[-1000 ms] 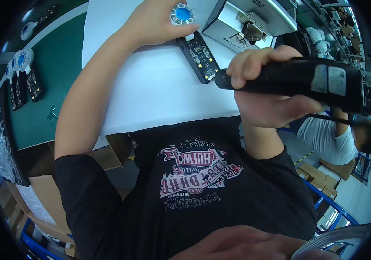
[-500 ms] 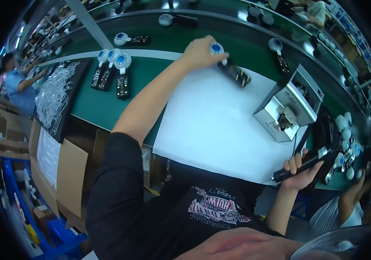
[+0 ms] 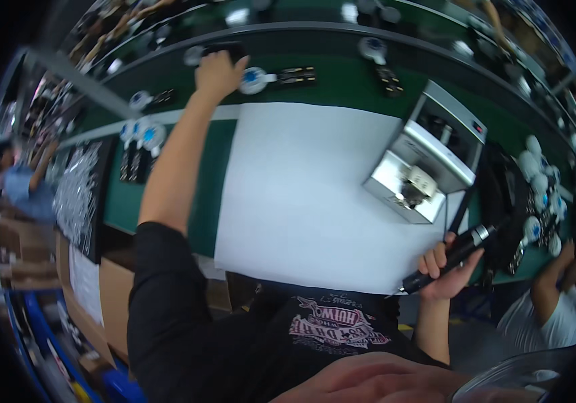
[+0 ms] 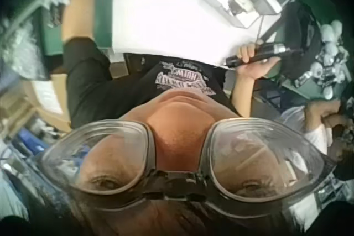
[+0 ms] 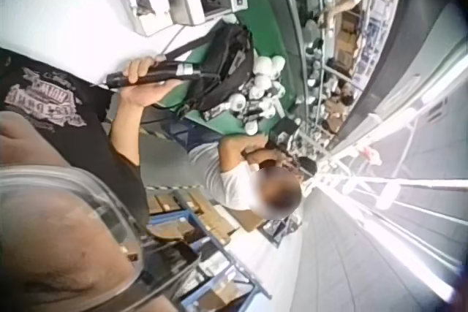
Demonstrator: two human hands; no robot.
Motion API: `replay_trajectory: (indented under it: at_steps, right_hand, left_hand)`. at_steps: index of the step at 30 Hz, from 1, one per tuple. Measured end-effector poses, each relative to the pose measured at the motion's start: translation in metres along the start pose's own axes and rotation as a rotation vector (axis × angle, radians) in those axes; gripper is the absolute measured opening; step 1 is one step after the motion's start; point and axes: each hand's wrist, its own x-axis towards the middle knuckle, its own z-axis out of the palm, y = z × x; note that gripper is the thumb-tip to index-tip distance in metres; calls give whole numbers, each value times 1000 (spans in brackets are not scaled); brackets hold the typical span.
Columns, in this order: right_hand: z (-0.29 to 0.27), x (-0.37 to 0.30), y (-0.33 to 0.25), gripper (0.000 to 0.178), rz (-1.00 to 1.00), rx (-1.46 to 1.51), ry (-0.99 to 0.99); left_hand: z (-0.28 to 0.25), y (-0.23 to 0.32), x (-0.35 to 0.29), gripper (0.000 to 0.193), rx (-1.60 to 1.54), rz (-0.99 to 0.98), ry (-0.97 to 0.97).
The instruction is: Using an electric screwdriver to secure components onto circuit boards on a production line.
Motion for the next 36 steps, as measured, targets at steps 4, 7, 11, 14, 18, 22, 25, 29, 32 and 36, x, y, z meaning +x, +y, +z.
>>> replay_trajectory:
  at_steps: [4, 7, 11, 14, 18, 22, 25, 29, 32, 36]
  right_hand:
    - [-1, -2, -4, 71, -29, -2, 58]
    - [-3, -4, -2, 72, -39, -1, 62]
    - [-5, -2, 2, 73, -50, 1, 50]
    - [0, -1, 8, 73, -81, -10, 81]
    - [7, -4, 11, 74, -102, -128, 220]
    - [9, -7, 9, 73, -125, -85, 217]
    - [8, -15, 2, 75, -94, -73, 138]
    - [22, 1, -8, 75, 67, 127, -356]
    - [72, 34, -10, 78, -97, -167, -483]
    - [116, 69, -15, 77, -516, -497, -520]
  left_hand:
    - [11, 76, 5, 63, -107, 324, 130]
    - [13, 157, 14, 69, -281, 416, 66]
    - [78, 250, 54, 74, -487, 249, 117]
    - [104, 257, 80, 72, -686, 190, 114]
    - [70, 241, 69, 67, -791, 229, -21]
    - [-5, 186, 2, 62, -743, 366, 70]
    - [-52, 160, -88, 62, -793, 374, -40]
    - [-44, 151, -167, 62, -869, 414, -216]
    - [-19, 132, -192, 66, -884, 454, -96]
    - [-19, 134, -196, 64, -1017, 541, -206]
